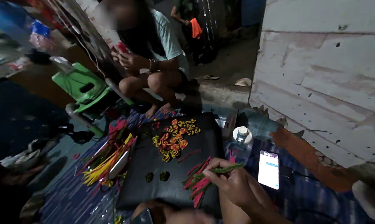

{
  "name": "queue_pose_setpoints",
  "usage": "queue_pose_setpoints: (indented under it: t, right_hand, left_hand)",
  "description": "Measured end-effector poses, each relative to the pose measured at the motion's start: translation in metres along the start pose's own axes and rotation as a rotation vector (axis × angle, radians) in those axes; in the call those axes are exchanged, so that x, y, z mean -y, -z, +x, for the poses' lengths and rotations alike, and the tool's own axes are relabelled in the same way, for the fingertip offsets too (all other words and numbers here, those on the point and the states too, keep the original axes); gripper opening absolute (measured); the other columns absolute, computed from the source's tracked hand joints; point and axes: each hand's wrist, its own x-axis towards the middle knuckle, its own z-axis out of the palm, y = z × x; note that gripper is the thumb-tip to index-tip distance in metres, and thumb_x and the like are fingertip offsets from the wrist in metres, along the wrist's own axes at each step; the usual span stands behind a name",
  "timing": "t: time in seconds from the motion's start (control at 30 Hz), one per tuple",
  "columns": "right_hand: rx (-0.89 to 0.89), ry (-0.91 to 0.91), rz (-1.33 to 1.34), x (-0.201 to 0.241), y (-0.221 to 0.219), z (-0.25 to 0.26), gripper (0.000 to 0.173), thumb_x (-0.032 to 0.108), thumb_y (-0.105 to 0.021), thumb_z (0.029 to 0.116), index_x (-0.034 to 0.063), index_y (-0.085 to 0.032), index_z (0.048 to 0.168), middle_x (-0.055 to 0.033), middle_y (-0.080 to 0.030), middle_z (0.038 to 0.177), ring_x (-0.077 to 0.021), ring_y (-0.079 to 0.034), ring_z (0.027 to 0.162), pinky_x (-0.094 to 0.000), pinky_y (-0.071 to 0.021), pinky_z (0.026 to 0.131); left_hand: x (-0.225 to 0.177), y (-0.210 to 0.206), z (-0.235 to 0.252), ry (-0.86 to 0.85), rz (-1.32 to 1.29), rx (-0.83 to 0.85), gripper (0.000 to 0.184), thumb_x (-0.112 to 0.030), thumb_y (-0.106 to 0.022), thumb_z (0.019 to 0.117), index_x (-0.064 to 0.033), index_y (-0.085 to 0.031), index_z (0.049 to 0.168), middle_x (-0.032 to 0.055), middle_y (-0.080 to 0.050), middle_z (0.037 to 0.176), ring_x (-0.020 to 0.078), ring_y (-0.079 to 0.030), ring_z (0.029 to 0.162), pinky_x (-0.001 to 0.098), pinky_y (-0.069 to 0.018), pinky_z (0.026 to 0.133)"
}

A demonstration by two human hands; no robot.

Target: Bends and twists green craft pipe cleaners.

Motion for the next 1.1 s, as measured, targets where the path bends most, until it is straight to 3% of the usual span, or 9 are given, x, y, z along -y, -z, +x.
queue_pose_setpoints:
  t: [0.07,0.17,0.3,0.37,0.63,0.9,1.0,1.03,1.1]
  right_hand:
    - [0.023,0.049,0.012,0.011,0.005,0.003,0.006,0.011,-0.073,0.0903,0.0049,-0.074,0.090,0.0053,-0.072,0.084,0.0061,-0.062,0.071,-0.0105,-0.0522,0.064]
    - [0.058,-0.214,0.117,0.024,0.012,0.001,0.007,0.003,-0.070,0.0891,0.0086,-0.072,0.085,0.0093,-0.068,0.072,0.0060,-0.056,0.056,-0.0110,-0.0476,0.052]
    - [0.132,-0.885,0.259,0.015,0.022,0.003,0.022,0.011,-0.055,0.1026,0.0122,-0.064,0.082,0.0078,-0.059,0.065,0.0015,-0.049,0.051,-0.0140,-0.0421,0.050]
    - [0.124,-1.043,0.269,0.004,0.021,0.001,0.028,0.016,-0.054,0.1048,0.0134,-0.062,0.078,0.0080,-0.057,0.063,0.0016,-0.045,0.047,-0.0138,-0.0389,0.046]
    - [0.259,-0.937,0.176,-0.001,0.036,-0.001,0.023,0.020,-0.054,0.1055,0.0144,-0.067,0.088,0.0098,-0.060,0.068,0.0012,-0.050,0.056,-0.0168,-0.0424,0.053]
    - [0.222,-0.813,0.236,-0.003,0.042,-0.005,0.016,0.013,-0.057,0.1028,0.0129,-0.069,0.093,0.0082,-0.067,0.075,0.0032,-0.054,0.057,-0.0141,-0.0434,0.052]
    - [0.134,-0.504,0.038,0.004,0.024,-0.012,0.009,0.007,-0.063,0.0986,0.0049,-0.071,0.102,0.0071,-0.072,0.083,0.0033,-0.061,0.066,-0.0152,-0.0512,0.062]
    - [0.114,-0.364,-0.041,0.007,0.017,-0.014,0.010,0.005,-0.064,0.0971,0.0009,-0.072,0.103,0.0053,-0.072,0.087,0.0037,-0.063,0.069,-0.0149,-0.0536,0.065]
    - [0.119,-0.074,-0.133,0.006,0.006,-0.016,0.011,0.001,-0.066,0.0950,-0.0062,-0.072,0.101,-0.0023,-0.072,0.096,0.0022,-0.064,0.078,-0.0154,-0.0559,0.073]
  left_hand:
    - [0.034,0.013,-0.020,-0.091,0.472,0.138,0.022,-0.027,-0.065,0.1015,-0.0110,-0.070,0.115,0.0026,-0.070,0.118,0.0102,-0.061,0.119,0.0241,-0.0471,0.105]
    - [0.076,0.033,-0.039,-0.308,0.871,0.288,0.013,-0.017,-0.062,0.1012,-0.0152,-0.074,0.106,0.0034,-0.075,0.104,0.0157,-0.068,0.100,0.0272,-0.0493,0.092]
    - [0.089,0.042,-0.045,-0.392,0.911,0.436,0.021,-0.012,-0.054,0.1028,-0.0136,-0.074,0.109,0.0035,-0.076,0.098,0.0168,-0.069,0.087,0.0302,-0.0506,0.081]
    - [0.093,0.037,-0.045,-0.445,0.894,0.451,0.023,-0.008,-0.053,0.1011,-0.0110,-0.075,0.106,0.0038,-0.076,0.093,0.0174,-0.068,0.082,0.0306,-0.0510,0.077]
    - [0.101,0.013,-0.034,-0.585,0.843,0.473,0.023,-0.010,-0.049,0.1025,-0.0104,-0.072,0.097,0.0039,-0.073,0.087,0.0186,-0.064,0.074,0.0316,-0.0486,0.072]
    - [0.113,0.009,-0.036,-0.212,0.604,0.295,0.016,-0.021,-0.066,0.0959,-0.0097,-0.075,0.089,0.0054,-0.075,0.083,0.0172,-0.067,0.075,0.0327,-0.0480,0.076]
    - [0.106,0.014,-0.046,0.225,0.206,0.256,0.013,-0.008,-0.071,0.0917,0.0038,-0.075,0.093,0.0091,-0.075,0.087,0.0143,-0.070,0.078,0.0330,-0.0539,0.077]
    - [0.105,0.016,-0.050,0.390,0.026,0.199,0.010,-0.004,-0.068,0.0928,0.0030,-0.074,0.095,0.0022,-0.075,0.088,0.0049,-0.069,0.078,0.0239,-0.0573,0.077]
    - [0.102,0.017,-0.054,0.702,-0.330,0.077,0.017,0.000,-0.059,0.0978,-0.0058,-0.074,0.096,-0.0064,-0.075,0.084,0.0004,-0.069,0.072,0.0209,-0.0595,0.070]
